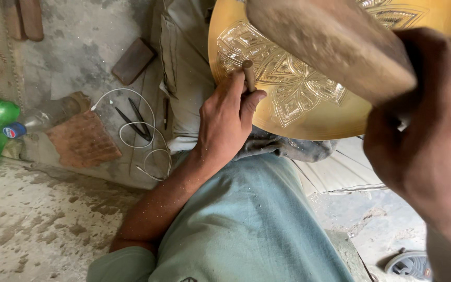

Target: The person sits on the floor with a large engraved brass tray resting on their lap. They hold a small punch against the floral pattern with one hand and strike it with a wooden mallet in the other, working around the design and repositioning the punch to shape the raised decoration, briefly pausing to reposition the tray.

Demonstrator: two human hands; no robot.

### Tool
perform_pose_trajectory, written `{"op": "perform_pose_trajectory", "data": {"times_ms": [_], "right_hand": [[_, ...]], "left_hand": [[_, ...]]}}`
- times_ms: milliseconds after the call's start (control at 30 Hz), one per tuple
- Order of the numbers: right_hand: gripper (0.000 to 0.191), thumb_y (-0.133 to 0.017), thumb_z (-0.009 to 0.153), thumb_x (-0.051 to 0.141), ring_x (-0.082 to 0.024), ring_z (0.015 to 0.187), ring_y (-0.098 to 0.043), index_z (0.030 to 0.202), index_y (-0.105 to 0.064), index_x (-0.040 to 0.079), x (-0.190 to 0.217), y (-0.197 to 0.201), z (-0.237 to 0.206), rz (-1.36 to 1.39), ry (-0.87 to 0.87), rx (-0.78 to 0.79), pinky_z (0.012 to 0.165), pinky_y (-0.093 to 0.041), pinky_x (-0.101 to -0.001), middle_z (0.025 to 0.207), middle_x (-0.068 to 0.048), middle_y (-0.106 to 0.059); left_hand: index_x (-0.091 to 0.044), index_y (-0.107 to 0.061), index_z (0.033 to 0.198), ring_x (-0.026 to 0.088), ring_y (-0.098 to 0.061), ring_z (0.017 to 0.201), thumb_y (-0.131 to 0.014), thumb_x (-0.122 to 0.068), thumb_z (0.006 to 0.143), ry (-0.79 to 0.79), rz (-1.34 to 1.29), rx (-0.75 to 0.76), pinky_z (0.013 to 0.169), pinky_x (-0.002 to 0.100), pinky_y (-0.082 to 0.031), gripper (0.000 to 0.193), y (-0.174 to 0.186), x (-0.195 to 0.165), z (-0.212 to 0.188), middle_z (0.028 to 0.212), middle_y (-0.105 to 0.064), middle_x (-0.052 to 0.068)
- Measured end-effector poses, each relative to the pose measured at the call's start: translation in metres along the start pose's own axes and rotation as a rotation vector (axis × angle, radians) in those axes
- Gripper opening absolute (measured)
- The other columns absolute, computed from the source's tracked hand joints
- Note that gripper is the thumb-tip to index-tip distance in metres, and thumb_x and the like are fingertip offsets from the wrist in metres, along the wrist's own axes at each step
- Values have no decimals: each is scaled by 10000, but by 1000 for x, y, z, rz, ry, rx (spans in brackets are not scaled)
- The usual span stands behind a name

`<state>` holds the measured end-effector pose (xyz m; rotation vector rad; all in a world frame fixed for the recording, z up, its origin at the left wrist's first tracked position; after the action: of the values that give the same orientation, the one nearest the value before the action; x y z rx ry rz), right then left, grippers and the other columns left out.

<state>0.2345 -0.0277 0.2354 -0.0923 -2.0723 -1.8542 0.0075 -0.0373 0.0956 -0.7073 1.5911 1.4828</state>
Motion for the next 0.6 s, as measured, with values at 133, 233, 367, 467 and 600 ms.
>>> {"op": "perform_pose_trajectory", "data": {"times_ms": [133,233,367,467,600], "right_hand": [[354,-715,898,-100,-359,824,-620,1233,-631,-24,21,7,24,-331,83,94,707,-509,-446,1038,-230,-600],[468,-717,796,-96,-369,773,-624,1254,-641,-36,29,12,38,-282,67,149,613,-498,-444,1038,-257,-597],[477,-753,711,-39,-337,778,-647,1179,-686,30,35,16,48,-444,156,159,633,-527,-405,967,-182,-613],[403,-757,756,8,-321,785,-646,1153,-700,42,35,16,52,-510,202,197,653,-534,-397,934,-156,-613],[318,-751,854,48,-311,844,-635,1167,-696,34,35,17,53,-523,240,219,709,-534,-400,954,-149,-605]], "left_hand": [[-54,-531,1150,348,-694,865,-715,-231,1065,60,-1,9,729,459,-526,268,-1,-1,-1,935,-660,122],[-61,-552,1120,317,-706,818,-724,-224,1040,83,-12,-17,697,435,-544,251,-1,-3,-2,903,-680,100],[-33,-558,1105,294,-699,751,-733,-242,1008,98,10,-35,647,416,-531,289,1,-3,-1,869,-684,98],[-44,-551,1001,258,-688,686,-747,-263,1009,147,19,-28,615,393,-521,294,-1,-2,-4,816,-686,77],[-53,-559,976,205,-678,637,-733,-300,1010,146,29,-57,574,357,-520,304,-4,0,-9,784,-680,52]]}}
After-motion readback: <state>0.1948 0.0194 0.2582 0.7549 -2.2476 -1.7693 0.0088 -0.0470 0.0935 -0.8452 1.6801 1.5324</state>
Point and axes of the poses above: each hand's wrist, its own z-axis towards the middle knuckle, its own y-axis out of the back of the hand, x = y × z, the point moved 2 cm from there along z, towards the middle knuckle
